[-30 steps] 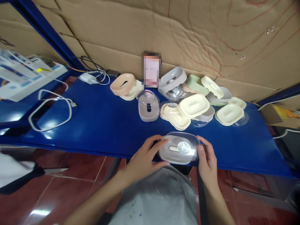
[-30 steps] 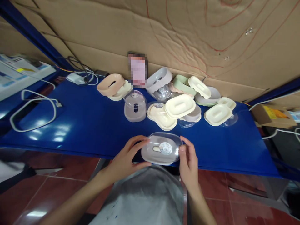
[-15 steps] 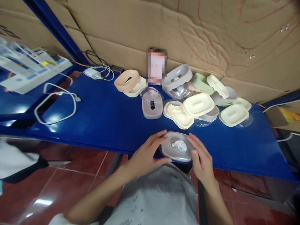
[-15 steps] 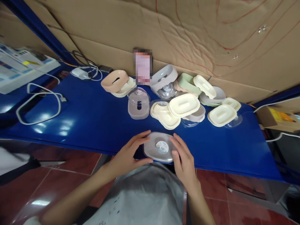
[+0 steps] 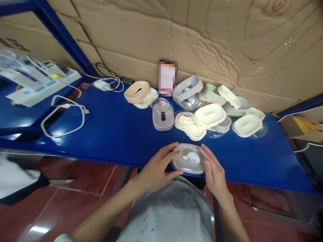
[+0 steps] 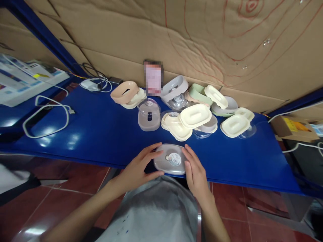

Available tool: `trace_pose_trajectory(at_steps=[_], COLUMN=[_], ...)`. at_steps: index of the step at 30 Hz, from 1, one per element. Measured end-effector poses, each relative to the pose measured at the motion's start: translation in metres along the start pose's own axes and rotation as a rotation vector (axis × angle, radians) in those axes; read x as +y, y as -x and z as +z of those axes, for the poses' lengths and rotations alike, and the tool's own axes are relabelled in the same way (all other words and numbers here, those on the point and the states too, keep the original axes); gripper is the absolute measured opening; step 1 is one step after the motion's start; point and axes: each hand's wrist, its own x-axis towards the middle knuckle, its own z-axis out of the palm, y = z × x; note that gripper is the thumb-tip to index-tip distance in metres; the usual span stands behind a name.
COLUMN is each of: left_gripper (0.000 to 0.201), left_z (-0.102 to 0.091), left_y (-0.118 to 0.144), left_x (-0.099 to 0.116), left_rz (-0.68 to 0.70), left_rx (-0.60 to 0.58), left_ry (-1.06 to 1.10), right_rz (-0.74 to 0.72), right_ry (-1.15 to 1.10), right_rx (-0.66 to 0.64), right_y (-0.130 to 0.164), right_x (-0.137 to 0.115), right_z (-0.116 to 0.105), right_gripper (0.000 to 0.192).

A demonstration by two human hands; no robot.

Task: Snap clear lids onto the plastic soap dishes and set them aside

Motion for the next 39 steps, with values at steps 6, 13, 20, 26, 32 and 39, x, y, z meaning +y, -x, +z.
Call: trace_pose_trajectory(at_steps=[6, 13, 20, 26, 32, 39], left_gripper=[0.056, 0.061, 0.063, 0.05, 0.035, 0.015], left_z=[-0.039, -0.104, -0.107, -0.038, 0.0, 0.0], left_y=[0.031, 0.068, 0.04, 0.014, 0.002, 0.006], left_x=[-0.007, -0.05, -0.049, 0.007, 0.01, 0.001], left_rz=[-0.082, -0.295, -0.312, 0.08, 0.288, 0.227], left_rx=[0.052, 0.344, 0.604, 0.377, 0.007, -0.001], left_ry=[-0.184, -0.369, -0.51, -0.42, -0.413, -0.294], right_rz=[-0.114, -0.214, -0.377, -0.612, -0.63, -0.261], right_ry=[0.081, 0.443, 0.581, 0.463, 0.294, 0.561], right_rx=[-0.076, 0.088, 0.05, -0.016, -0.055, 0.159], right_y=[-0.007, -0.066, -0.119, -0.062, -0.031, -0.09], right_x=[0.007, 0.031, 0.038, -0.017, -0.033, 0.04], right_z=[-0.013, -0.044, -0.055, -0.02, 0.001, -0.063], right_gripper=[0.061, 0.052, 0.033, 0.026, 0.023, 0.045])
